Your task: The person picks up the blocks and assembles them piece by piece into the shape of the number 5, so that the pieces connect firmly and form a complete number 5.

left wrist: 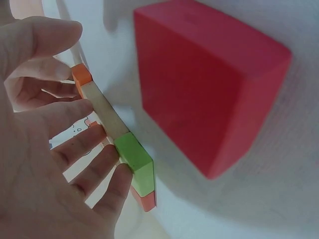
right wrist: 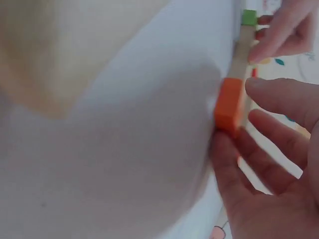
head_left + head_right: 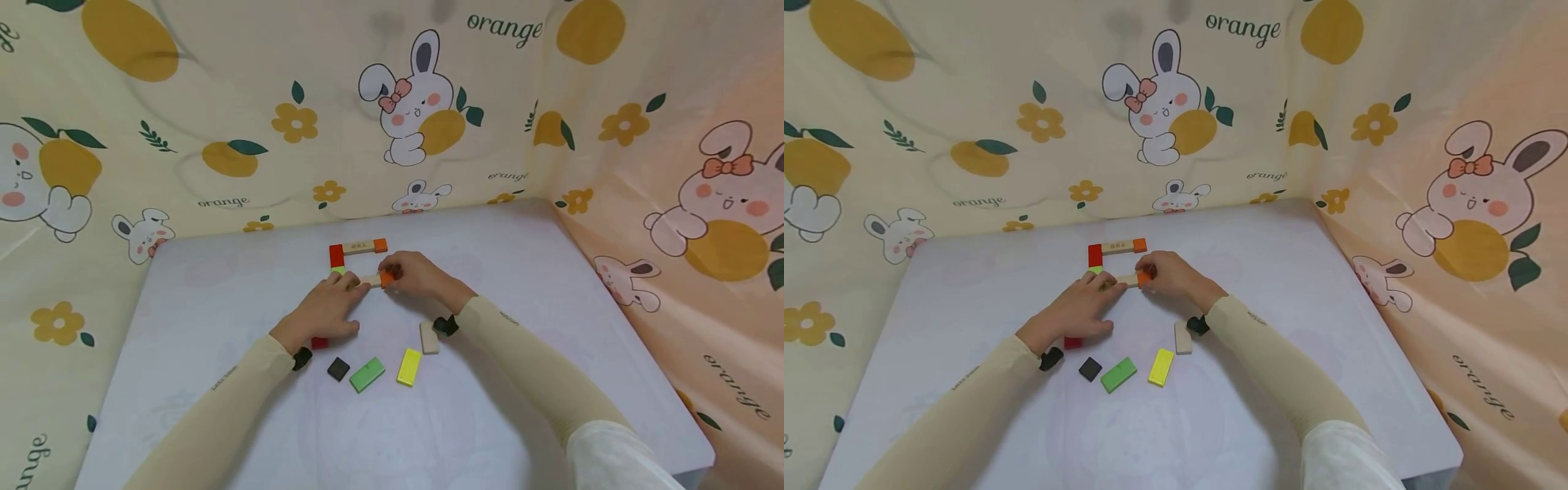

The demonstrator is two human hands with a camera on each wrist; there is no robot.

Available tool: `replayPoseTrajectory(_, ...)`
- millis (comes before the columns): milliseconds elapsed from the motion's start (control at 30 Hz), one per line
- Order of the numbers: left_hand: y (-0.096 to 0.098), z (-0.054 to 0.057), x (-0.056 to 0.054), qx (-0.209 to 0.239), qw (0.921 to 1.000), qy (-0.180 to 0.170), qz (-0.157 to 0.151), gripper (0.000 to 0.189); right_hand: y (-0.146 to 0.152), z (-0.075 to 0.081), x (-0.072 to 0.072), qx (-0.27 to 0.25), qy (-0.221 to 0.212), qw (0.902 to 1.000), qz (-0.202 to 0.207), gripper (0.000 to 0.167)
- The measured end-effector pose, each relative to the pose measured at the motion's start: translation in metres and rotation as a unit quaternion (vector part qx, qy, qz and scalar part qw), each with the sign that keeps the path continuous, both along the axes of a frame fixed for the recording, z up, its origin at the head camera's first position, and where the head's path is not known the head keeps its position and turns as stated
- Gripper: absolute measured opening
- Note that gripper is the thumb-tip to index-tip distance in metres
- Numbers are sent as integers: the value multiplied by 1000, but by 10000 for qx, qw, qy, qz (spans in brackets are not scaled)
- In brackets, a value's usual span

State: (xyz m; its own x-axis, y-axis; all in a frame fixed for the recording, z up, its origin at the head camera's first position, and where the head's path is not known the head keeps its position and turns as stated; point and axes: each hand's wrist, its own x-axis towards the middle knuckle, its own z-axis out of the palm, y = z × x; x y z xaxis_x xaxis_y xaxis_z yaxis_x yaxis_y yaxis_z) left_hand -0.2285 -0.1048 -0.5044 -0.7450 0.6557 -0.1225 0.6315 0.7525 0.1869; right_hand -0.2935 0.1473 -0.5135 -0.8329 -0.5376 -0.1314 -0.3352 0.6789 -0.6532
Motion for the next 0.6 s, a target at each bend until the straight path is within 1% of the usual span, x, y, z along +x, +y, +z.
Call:
replayPoseTrajectory(133, 0, 0, 0, -12, 10000, -5, -34, 76, 6, 8, 6, -283, -23, 9993, -225, 46)
replayPoseTrajectory(300, -1, 1, 1, -40, 10000, -46, -5, 76, 22, 24, 18, -713, 203, 9967, -318, 50)
replayPoseTrajectory(500, 0, 1, 2, -51, 9999, -111, 96, 77, 48, 39, 30, -874, 454, 9947, -309, 52)
replayPoseTrajectory(600, 0, 1, 1, -46, 9999, -125, 93, 77, 60, 46, 39, -931, 517, 9936, -365, 52)
